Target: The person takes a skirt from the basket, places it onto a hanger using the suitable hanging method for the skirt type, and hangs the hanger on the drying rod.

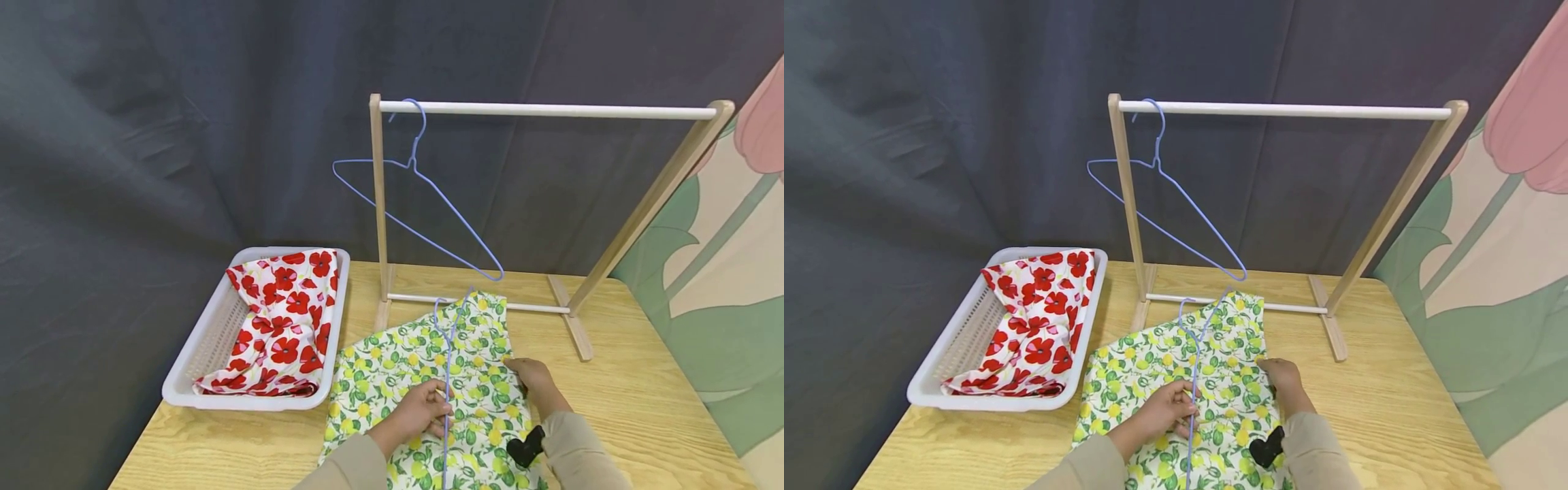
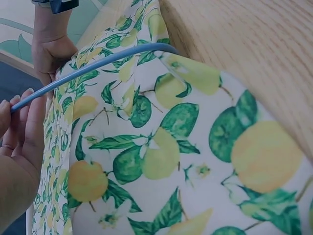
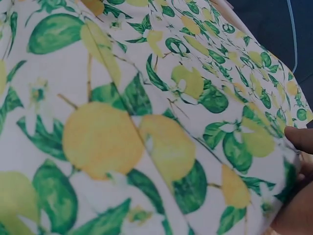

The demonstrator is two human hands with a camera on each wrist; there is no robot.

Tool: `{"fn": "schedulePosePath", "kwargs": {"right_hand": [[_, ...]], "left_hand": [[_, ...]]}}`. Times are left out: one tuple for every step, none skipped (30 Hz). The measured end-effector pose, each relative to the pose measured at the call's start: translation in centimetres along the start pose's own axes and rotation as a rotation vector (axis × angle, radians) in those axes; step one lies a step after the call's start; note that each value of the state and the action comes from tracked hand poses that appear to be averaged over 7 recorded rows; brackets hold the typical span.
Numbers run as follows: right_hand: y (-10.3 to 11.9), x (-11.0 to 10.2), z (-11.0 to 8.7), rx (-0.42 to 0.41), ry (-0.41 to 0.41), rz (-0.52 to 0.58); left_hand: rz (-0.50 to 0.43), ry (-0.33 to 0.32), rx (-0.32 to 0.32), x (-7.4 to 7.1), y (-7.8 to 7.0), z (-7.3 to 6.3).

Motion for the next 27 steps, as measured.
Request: {"fn": "schedulePosePath", "kwargs": {"right_hand": [[0.0, 0.2, -0.1, -0.005, 0.009, 0.005], [0.1, 0.2, -0.1, -0.011, 0.009, 0.008], [0.2, 0.2, -0.2, -0.021, 0.002, 0.013], [0.3, 0.2, -0.3, -0.031, -0.009, 0.017], [0.5, 0.1, -0.4, -0.041, -0.024, 0.024], [0.7, 0.0, -0.5, -0.049, -0.036, 0.036], [0.9, -0.1, -0.6, -0.058, -0.049, 0.041], [1.1, -0.2, -0.8, -0.066, -0.06, 0.052], [1.4, -0.2, -0.9, -0.078, -0.066, 0.061], [1.7, -0.2, -1.0, -0.094, -0.072, 0.066], [2.0, -0.3, -1.1, -0.107, -0.078, 0.071], [2.3, -0.2, -1.3, -0.124, -0.083, 0.078], [2.6, -0.2, -1.4, -0.136, -0.088, 0.085], [3.0, -0.1, -1.6, -0.148, -0.091, 0.093], [3.2, -0.1, -1.7, -0.158, -0.096, 0.098], [3.5, 0.0, -1.8, -0.168, -0.1, 0.102], [3.8, 0.0, -2.0, -0.174, -0.105, 0.104], [4.1, 0.0, -2.2, -0.183, -0.108, 0.108], [4.3, 0.0, -2.4, -0.186, -0.111, 0.116], [4.5, 0.0, -2.6, -0.194, -0.11, 0.122], [4.7, 0.1, -2.8, -0.199, -0.112, 0.13], [4.9, 0.1, -2.9, -0.2, -0.112, 0.142], [5.0, 0.1, -3.1, -0.199, -0.112, 0.155], [5.1, 0.2, -3.2, -0.197, -0.112, 0.167], [5.2, 0.2, -3.3, -0.194, -0.11, 0.182], [5.3, 0.3, -3.4, -0.191, -0.107, 0.193], [5.4, 0.4, -3.5, -0.188, -0.108, 0.203]], "left_hand": [[0.002, 0.002, -0.001, 0.0, 0.0, 0.0], [0.0, 0.003, -0.002, 0.0, 0.0, 0.0], [0.0, 0.002, -0.003, 0.0, -0.1, 0.0], [-0.007, 0.002, -0.004, 0.0, -0.1, -0.1], [-0.011, 0.002, -0.003, -0.1, -0.1, -0.1], [-0.015, -0.001, 0.002, -0.1, -0.2, -0.1], [-0.017, -0.005, 0.006, -0.1, -0.3, -0.1], [-0.016, -0.008, 0.01, -0.2, -0.4, -0.1], [-0.012, -0.011, 0.013, -0.2, -0.5, -0.1], [-0.007, -0.014, 0.015, -0.2, -0.6, -0.1], [-0.004, -0.019, 0.018, -0.2, -0.6, -0.1], [0.001, -0.025, 0.024, -0.2, -0.7, -0.1], [0.007, -0.031, 0.026, -0.3, -0.8, -0.1], [0.01, -0.037, 0.026, -0.3, -0.9, -0.2], [0.008, -0.041, 0.028, -0.3, -0.9, -0.2], [0.007, -0.046, 0.029, -0.3, -1.0, -0.2], [0.003, -0.051, 0.032, -0.3, -1.1, -0.2], [0.003, -0.056, 0.034, -0.3, -1.1, -0.3], [0.002, -0.061, 0.034, -0.3, -1.2, -0.3], [0.0, -0.065, 0.034, -0.3, -1.2, -0.3], [0.0, -0.069, 0.036, -0.3, -1.2, -0.3], [0.0, -0.077, 0.037, -0.3, -1.2, -0.3], [-0.002, -0.084, 0.036, -0.4, -1.3, -0.3], [-0.002, -0.091, 0.035, -0.4, -1.2, -0.3], [-0.002, -0.096, 0.033, -0.4, -1.2, -0.3], [-0.004, -0.101, 0.03, -0.4, -1.2, -0.3], [-0.005, -0.104, 0.027, -0.4, -1.2, -0.3]]}}
Point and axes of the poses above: each hand's wrist, its own z-axis towards the middle knuckle, its own x-axis out of the palm, y = z × x, the point moved 10 cm from there along z, towards the middle knuckle, and after that the axes turned 5 degrees about z, right-handed, at the moved point
